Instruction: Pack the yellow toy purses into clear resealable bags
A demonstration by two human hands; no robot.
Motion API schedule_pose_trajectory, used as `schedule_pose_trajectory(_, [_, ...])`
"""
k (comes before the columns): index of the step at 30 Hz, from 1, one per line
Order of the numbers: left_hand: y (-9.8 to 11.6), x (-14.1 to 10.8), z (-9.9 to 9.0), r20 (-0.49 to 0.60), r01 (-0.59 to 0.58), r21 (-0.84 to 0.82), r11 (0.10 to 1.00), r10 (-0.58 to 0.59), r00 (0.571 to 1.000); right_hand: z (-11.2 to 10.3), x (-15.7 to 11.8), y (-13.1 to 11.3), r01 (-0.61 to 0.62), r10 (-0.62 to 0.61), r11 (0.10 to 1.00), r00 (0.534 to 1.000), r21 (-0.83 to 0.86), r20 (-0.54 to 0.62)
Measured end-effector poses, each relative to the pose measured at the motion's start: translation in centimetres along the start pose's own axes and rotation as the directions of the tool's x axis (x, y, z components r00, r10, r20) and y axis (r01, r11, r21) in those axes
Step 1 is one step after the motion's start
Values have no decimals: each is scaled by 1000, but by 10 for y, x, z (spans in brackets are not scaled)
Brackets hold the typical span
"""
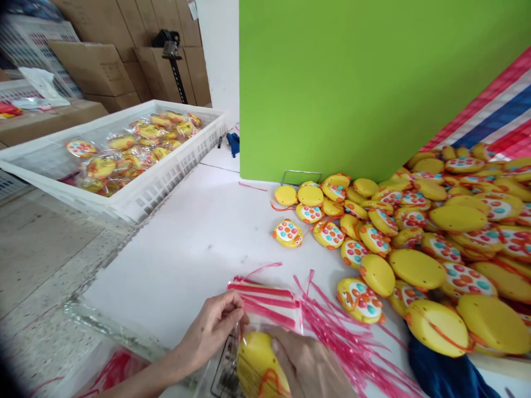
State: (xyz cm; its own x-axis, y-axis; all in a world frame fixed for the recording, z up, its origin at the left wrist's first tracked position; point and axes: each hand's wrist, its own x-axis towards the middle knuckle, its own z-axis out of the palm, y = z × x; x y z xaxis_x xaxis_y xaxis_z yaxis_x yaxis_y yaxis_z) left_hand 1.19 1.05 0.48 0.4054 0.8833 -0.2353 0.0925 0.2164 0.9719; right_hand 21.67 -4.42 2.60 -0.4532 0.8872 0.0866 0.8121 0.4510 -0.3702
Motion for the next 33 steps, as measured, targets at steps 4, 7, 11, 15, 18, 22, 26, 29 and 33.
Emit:
schedule_pose_trajectory(4, [2, -4, 2, 26, 71, -81, 994, -69, 997, 8, 14, -7, -27, 29, 999, 994, -22, 107])
schedule_pose_trajectory(7, [1, -4, 2, 58, 126, -214, 969, -116, 992, 12, 25, -13, -162, 166, 985, 985, 62, -55])
schedule_pose_trajectory(11, [3, -4, 2, 94, 92, -74, 993, -85, 992, 20, 40, -22, -172, 195, 975, 964, 138, -181])
schedule_pose_trajectory(15, [8, -4, 5, 63, -15, 148, 989, 6, 998, 27, 49, -29, -132, 139, 990, 973, 49, -183])
schedule_pose_trajectory(18, [11, -5, 8, 37, -62, 266, 962, 54, 998, 29, 50, -32, -115, 115, 993, 976, 11, -187])
schedule_pose_trajectory(22, [8, -10, 10, 82, -116, 326, 938, 94, 992, 28, 49, -28, -170, 177, 984, 959, 49, -222])
schedule_pose_trajectory(26, [-2, -12, 4, 70, -29, 255, 967, 11, 997, 20, 20, 5, -449, 486, 872, 840, 193, -242])
schedule_pose_trajectory(29, [-8, -11, -1, 58, 58, 119, 991, -65, 996, 13, -37, 52, -725, 708, 683, 628, 88, -323])
schedule_pose_trajectory(33, [-8, -7, -3, 92, 75, -9, 997, -74, 993, 15, -127, 110, -876, 845, 482, 462, 10, -270])
